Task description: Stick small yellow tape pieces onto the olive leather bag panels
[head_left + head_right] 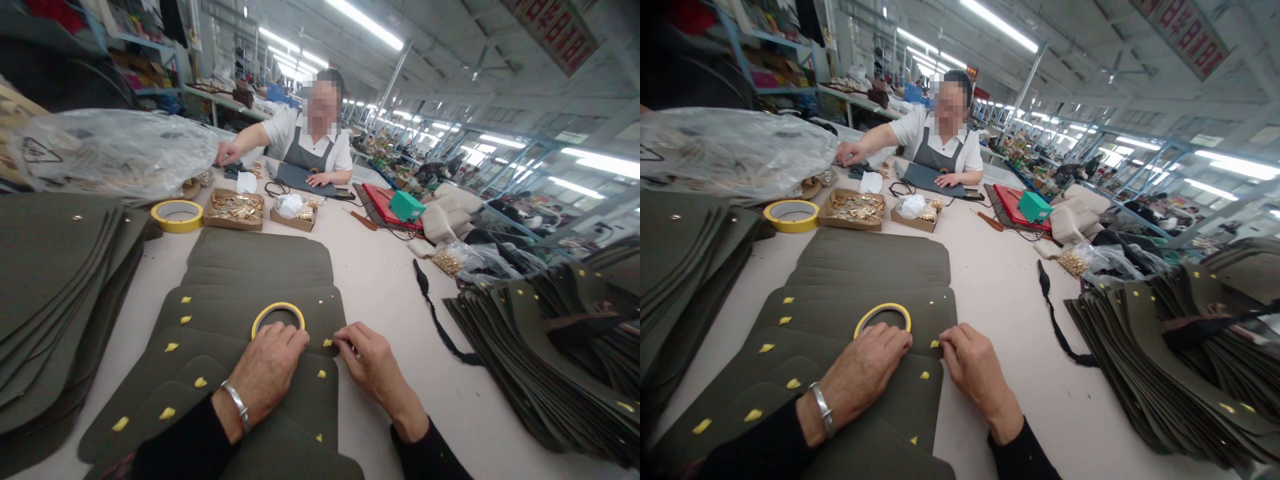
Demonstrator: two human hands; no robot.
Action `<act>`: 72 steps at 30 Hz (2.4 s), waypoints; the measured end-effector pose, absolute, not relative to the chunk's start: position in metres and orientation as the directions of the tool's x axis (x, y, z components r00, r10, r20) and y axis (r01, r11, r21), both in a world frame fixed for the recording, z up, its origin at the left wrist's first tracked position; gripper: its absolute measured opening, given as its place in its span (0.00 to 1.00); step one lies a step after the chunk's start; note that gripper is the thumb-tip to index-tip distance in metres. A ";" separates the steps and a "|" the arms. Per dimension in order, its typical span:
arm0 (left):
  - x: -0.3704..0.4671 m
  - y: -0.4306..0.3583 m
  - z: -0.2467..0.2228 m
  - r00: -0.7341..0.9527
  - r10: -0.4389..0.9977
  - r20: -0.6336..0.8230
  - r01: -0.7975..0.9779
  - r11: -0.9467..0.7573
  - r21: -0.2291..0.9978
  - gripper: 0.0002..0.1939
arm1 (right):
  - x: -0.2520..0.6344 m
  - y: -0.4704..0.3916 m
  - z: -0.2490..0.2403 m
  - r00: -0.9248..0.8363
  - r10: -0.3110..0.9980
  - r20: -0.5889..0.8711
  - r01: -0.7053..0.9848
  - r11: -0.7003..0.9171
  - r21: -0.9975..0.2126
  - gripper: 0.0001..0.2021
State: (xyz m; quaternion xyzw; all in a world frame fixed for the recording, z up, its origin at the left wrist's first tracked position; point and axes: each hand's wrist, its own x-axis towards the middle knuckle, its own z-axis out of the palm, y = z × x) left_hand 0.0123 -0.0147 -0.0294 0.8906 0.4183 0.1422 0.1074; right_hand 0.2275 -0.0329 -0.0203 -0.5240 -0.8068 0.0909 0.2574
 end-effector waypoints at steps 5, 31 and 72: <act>0.012 -0.014 -0.031 0.615 0.761 0.205 0.700 -0.647 0.301 0.11 | 0.217 -0.036 -0.021 -0.538 0.810 0.234 0.805 0.576 -0.142 0.11; 0.004 -0.019 -0.018 0.515 0.687 0.512 0.573 -0.721 0.391 0.21 | 0.191 -0.043 0.010 -0.308 0.845 0.437 0.580 0.531 -0.618 0.09; 0.019 -0.018 -0.027 0.601 0.793 0.102 0.752 -0.604 0.263 0.09 | 0.197 0.007 -0.026 -0.067 0.991 0.115 0.831 0.119 -0.544 0.06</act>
